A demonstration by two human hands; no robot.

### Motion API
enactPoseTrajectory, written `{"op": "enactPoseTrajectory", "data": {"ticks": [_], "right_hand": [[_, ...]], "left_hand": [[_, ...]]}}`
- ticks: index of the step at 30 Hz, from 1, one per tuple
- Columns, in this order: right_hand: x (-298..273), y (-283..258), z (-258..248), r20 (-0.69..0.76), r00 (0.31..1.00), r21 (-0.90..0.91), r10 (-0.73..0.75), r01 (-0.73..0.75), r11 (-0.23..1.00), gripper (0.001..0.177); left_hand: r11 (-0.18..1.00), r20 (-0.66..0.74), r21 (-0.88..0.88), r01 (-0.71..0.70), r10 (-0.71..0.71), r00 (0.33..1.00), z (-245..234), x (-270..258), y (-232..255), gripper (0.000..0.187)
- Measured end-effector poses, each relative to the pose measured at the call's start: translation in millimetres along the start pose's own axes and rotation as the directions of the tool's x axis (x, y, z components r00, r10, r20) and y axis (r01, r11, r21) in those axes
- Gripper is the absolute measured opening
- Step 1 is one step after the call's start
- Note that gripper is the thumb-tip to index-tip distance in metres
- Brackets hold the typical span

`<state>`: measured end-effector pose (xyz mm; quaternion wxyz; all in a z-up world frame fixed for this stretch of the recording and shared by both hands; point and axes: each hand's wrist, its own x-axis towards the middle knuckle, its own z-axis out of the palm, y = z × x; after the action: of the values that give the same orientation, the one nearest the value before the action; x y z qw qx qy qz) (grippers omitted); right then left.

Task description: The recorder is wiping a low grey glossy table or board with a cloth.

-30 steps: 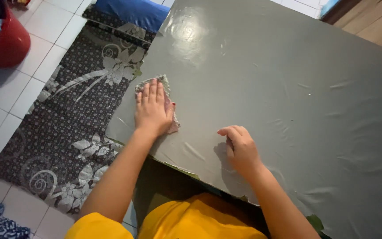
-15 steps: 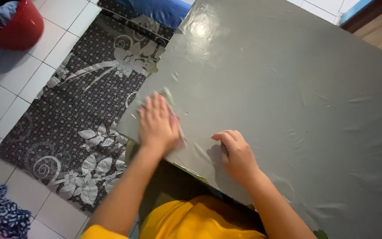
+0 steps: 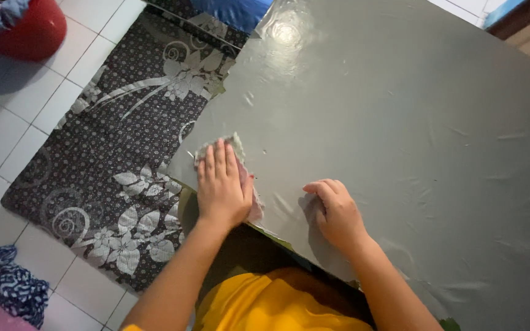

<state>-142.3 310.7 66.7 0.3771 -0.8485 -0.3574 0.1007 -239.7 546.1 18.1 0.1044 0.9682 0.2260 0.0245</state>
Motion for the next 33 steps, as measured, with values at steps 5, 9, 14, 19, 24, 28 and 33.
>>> {"op": "enactPoseTrajectory", "data": {"ticks": [5,9,14,19,24,28,33], "right_hand": [[-6.5,8.2,-6.1,-0.042,0.998,-0.012,-0.036,0.035,0.999,0.032],[-18.5,26.1,-20.3,-0.139,0.990,-0.057,-0.035,0.027,0.998,0.028],[-41.1,44.4,-34.6,-0.237,0.971,-0.077,0.017,-0.037,0.996,0.029],[-61.0,63.2,-47.6,-0.293,0.951,-0.107,0.097,-0.134,0.985,0.029],[-74.2,78.5,-59.1,-0.384,0.920,-0.158,0.074,-0.145,0.977,0.027],[-88.0,78.4,-67.8,-0.428,0.888,-0.073,0.170,-0.222,0.972,0.028],[-111.9,92.6,-76.0,-0.452,0.883,-0.193,0.125,-0.234,0.953,0.030]], "left_hand": [[0.998,-0.023,0.044,0.044,-0.043,0.999,2.2,54.0,-20.3,0.084],[0.993,-0.013,0.116,-0.026,0.028,1.000,17.5,56.4,-17.8,0.080],[0.977,0.144,0.102,-0.187,0.172,0.975,23.3,3.1,34.4,0.076],[0.949,0.099,-0.032,-0.314,0.315,0.944,26.8,0.1,63.2,0.077],[0.930,0.093,-0.089,-0.355,0.363,0.927,36.9,52.8,86.1,0.080],[0.909,0.088,-0.122,-0.399,0.410,0.908,46.7,60.1,106.5,0.081],[0.853,0.153,-0.095,-0.514,0.522,0.839,39.2,11.6,122.0,0.080]]}}
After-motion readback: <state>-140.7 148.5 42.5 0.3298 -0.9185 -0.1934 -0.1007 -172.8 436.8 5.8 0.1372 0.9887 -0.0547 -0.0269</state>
